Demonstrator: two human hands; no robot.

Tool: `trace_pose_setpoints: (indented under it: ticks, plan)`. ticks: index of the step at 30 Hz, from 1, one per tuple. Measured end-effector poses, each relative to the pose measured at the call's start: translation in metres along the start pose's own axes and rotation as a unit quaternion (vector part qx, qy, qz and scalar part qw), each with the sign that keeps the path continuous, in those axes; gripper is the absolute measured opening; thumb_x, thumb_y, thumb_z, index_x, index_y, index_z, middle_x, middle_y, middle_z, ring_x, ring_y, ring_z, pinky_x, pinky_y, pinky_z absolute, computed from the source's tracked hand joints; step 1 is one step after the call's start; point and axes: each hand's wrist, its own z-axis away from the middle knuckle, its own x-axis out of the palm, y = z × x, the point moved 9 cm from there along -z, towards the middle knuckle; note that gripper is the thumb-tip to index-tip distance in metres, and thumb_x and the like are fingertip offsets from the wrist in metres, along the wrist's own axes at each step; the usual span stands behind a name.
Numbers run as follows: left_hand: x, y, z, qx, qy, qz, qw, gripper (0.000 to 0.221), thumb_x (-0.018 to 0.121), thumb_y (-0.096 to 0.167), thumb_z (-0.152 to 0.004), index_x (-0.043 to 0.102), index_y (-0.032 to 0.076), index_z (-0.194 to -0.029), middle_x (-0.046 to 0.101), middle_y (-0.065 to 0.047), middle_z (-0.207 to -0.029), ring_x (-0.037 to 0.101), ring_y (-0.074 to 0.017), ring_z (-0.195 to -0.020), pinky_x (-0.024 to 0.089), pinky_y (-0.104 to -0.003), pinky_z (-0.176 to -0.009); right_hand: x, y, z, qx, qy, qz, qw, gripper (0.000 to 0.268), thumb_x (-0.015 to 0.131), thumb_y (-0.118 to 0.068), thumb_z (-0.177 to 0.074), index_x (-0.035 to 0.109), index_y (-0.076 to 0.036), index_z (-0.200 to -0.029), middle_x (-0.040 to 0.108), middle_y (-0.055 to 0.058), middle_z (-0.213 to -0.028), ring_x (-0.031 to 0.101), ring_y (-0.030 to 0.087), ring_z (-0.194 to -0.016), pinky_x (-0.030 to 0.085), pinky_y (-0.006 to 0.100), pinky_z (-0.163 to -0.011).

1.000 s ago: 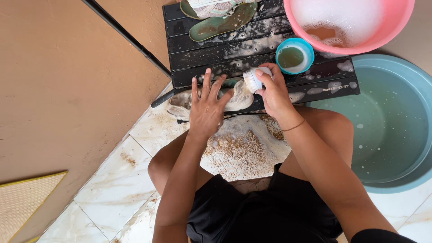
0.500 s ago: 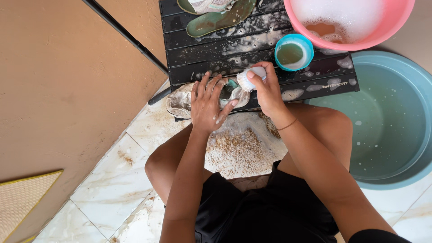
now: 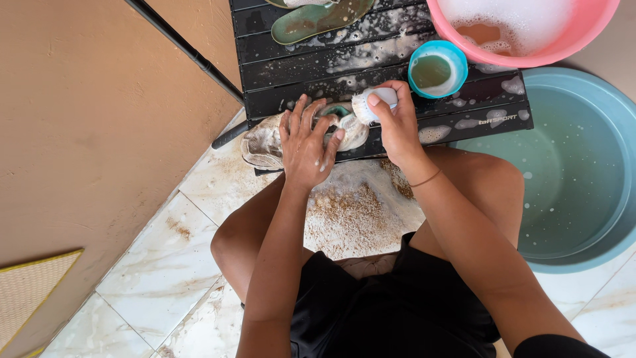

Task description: The person cleans a shoe and its insoles by scrubbing them with a soapy brush and rinsing them with water from a small cup.

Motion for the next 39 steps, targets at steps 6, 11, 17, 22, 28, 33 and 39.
trace_pose_setpoints:
  ticks: [6,11,17,22,28,33,39]
  plan:
    - [0.012,-0.010,-0.004,-0.035,0.011,-0.051,0.998,0.026,0.040,0.034,-0.114,0.060,0.020,-0.122,0.051,-0.006,-0.149,0.030,-0.0371,-0.154,0.023,-0.064,-0.120,0.052,-0.110,0.031,-0.287,-0.044,0.275,0.917,0.036,0.083,-0.035,-0.092,0.060,-0.010,-0.104,0.049,0.012,-0.117,0.049,0.036,-0.121,0.042,0.053,-0.104]
    - [0.008,-0.007,-0.006,-0.051,0.008,-0.027,0.998,0.030,0.034,0.033,-0.115,0.056,0.018,-0.130,0.050,-0.005,-0.154,0.025,-0.0364,-0.158,0.019,-0.062,-0.123,0.056,-0.099,0.032,-0.319,-0.029,0.294,0.901,0.032,0.087,-0.028,-0.087,0.061,-0.012,-0.098,0.049,0.008,-0.120,0.048,0.035,-0.124,0.039,0.053,-0.104]
    - [-0.004,-0.019,-0.007,-0.060,0.023,0.148,0.987,0.032,0.034,0.026,-0.118,0.058,0.012,-0.135,0.053,-0.010,-0.156,0.024,-0.0447,-0.157,0.016,-0.068,-0.123,0.060,-0.108,0.034,-0.350,-0.036,0.320,0.880,0.027,0.086,-0.023,-0.084,0.064,-0.011,-0.095,0.051,0.010,-0.118,0.049,0.038,-0.120,0.040,0.054,-0.102]
    - [-0.012,-0.021,-0.010,-0.049,0.026,0.184,0.981,0.030,0.041,0.022,-0.116,0.060,0.006,-0.133,0.055,-0.012,-0.156,0.029,-0.0441,-0.156,0.018,-0.066,-0.124,0.077,-0.105,0.039,-0.362,-0.134,0.269,0.882,0.025,0.088,-0.026,-0.081,0.068,-0.016,-0.092,0.059,0.007,-0.117,0.053,0.038,-0.121,0.042,0.053,-0.101]
    - [0.002,-0.034,-0.007,-0.067,0.027,0.236,0.969,0.030,0.043,0.015,-0.114,0.062,0.008,-0.135,0.059,-0.012,-0.153,0.032,-0.0416,-0.156,0.015,-0.063,-0.126,0.087,-0.091,0.053,-0.342,-0.159,0.303,0.875,0.020,0.081,-0.023,-0.083,0.067,-0.015,-0.094,0.057,0.007,-0.116,0.051,0.038,-0.123,0.041,0.056,-0.102]
    - [0.001,-0.037,-0.006,-0.058,0.036,0.262,0.963,0.032,0.040,0.011,-0.113,0.063,0.010,-0.136,0.059,-0.016,-0.151,0.033,-0.0492,-0.153,0.013,-0.069,-0.125,0.062,-0.102,0.039,-0.326,0.036,0.321,0.888,0.028,0.087,-0.016,-0.082,0.062,-0.009,-0.093,0.049,0.012,-0.120,0.046,0.039,-0.120,0.038,0.054,-0.107]
    - [-0.005,-0.028,-0.006,-0.039,0.036,0.268,0.962,0.034,0.038,0.010,-0.116,0.065,0.007,-0.136,0.055,-0.021,-0.153,0.028,-0.0553,-0.151,0.011,-0.075,-0.123,0.031,-0.094,0.029,-0.270,0.046,0.269,0.923,0.038,0.086,-0.022,-0.091,0.053,-0.005,-0.098,0.049,0.016,-0.126,0.051,0.042,-0.125,0.041,0.053,-0.106]
